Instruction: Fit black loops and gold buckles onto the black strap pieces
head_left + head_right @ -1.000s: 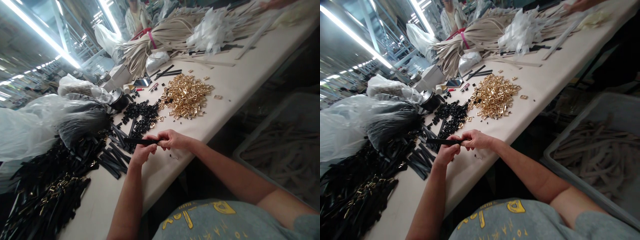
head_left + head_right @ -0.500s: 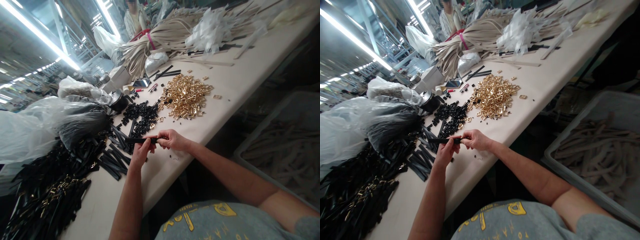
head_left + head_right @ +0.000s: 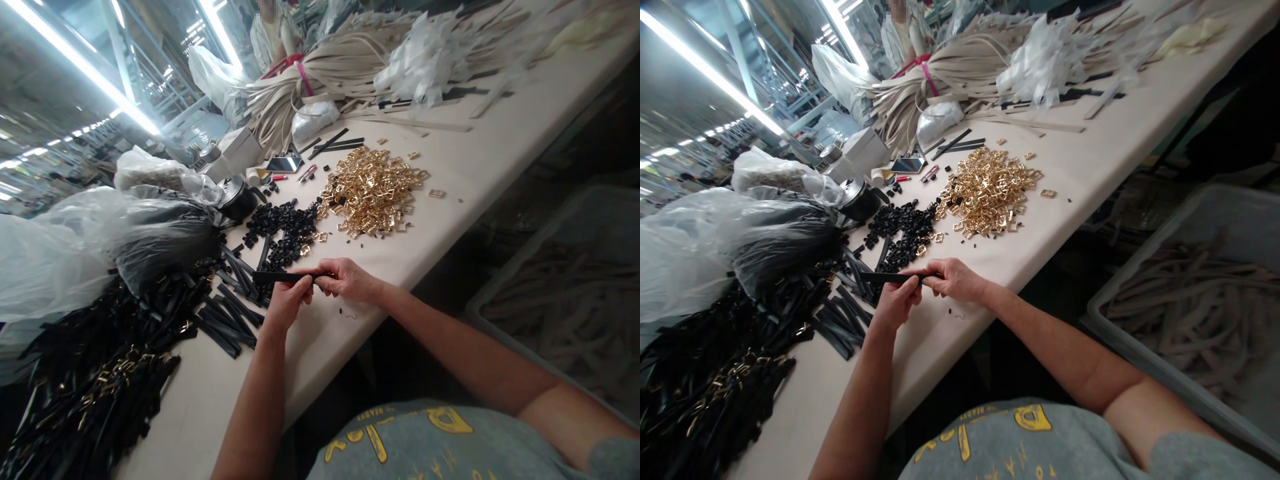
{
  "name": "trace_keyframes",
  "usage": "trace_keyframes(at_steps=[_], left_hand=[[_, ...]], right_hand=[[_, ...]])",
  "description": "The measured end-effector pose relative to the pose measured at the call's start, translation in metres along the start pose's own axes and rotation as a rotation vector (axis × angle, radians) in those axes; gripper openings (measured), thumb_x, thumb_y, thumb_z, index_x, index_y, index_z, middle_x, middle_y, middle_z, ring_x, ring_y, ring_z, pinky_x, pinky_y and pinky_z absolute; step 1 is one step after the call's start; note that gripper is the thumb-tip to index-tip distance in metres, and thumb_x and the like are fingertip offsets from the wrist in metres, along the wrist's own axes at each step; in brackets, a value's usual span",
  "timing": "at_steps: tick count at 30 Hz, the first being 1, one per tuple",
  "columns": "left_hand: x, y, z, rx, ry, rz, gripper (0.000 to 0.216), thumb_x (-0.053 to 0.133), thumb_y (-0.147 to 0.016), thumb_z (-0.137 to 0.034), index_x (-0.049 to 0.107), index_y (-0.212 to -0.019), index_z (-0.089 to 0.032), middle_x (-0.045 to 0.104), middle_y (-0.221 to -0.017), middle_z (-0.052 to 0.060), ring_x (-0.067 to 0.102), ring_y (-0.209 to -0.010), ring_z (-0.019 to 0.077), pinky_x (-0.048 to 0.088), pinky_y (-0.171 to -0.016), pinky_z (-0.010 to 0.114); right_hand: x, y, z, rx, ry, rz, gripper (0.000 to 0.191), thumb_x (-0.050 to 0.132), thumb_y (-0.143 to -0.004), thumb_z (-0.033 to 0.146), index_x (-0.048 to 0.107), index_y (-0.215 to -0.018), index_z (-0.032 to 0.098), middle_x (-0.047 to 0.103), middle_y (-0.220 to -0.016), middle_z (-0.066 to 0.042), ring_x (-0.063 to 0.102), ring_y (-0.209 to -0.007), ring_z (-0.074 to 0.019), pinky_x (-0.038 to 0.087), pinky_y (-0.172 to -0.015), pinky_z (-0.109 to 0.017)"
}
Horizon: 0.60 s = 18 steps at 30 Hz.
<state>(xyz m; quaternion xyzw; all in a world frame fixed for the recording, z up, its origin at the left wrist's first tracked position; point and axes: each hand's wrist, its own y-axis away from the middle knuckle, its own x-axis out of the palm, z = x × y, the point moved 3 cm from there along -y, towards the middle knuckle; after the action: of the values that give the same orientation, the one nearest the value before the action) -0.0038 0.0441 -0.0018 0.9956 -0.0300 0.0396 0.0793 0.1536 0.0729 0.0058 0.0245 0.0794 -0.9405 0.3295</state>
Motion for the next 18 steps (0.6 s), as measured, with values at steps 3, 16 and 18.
trace_keyframes(at_steps=[3,16,18], left_hand=[[0.000,-0.001,-0.001,0.006,-0.068,0.005,0.035,0.074,-0.073,-0.042,0.073,-0.093,-0.014,0.054,-0.053,-0.003,0.045,-0.044,0.0066,0.034,-0.043,0.020],[-0.005,0.006,-0.015,0.032,-0.130,-0.222,0.032,0.081,-0.063,-0.033,0.070,-0.086,-0.013,0.066,-0.064,0.000,0.062,-0.057,0.0120,0.050,-0.060,0.025],[-0.005,0.004,-0.013,0.000,-0.099,-0.212,0.032,0.081,-0.062,-0.033,0.069,-0.083,-0.013,0.065,-0.063,0.000,0.062,-0.056,0.0120,0.051,-0.060,0.025]], right_hand=[[0.000,0.001,0.002,-0.002,-0.013,0.039,0.028,0.050,-0.088,0.024,0.065,-0.108,0.011,0.053,-0.061,0.004,0.049,-0.051,-0.0076,0.041,-0.050,-0.019],[0.005,-0.004,-0.010,-0.009,0.101,-0.083,0.015,0.057,-0.086,0.029,0.060,-0.079,0.016,0.059,-0.060,0.002,0.052,-0.051,-0.0084,0.038,-0.051,-0.020],[0.006,-0.005,-0.009,-0.004,0.111,-0.101,0.014,0.056,-0.086,0.027,0.060,-0.078,0.016,0.059,-0.060,0.002,0.053,-0.052,-0.0089,0.038,-0.052,-0.020]])
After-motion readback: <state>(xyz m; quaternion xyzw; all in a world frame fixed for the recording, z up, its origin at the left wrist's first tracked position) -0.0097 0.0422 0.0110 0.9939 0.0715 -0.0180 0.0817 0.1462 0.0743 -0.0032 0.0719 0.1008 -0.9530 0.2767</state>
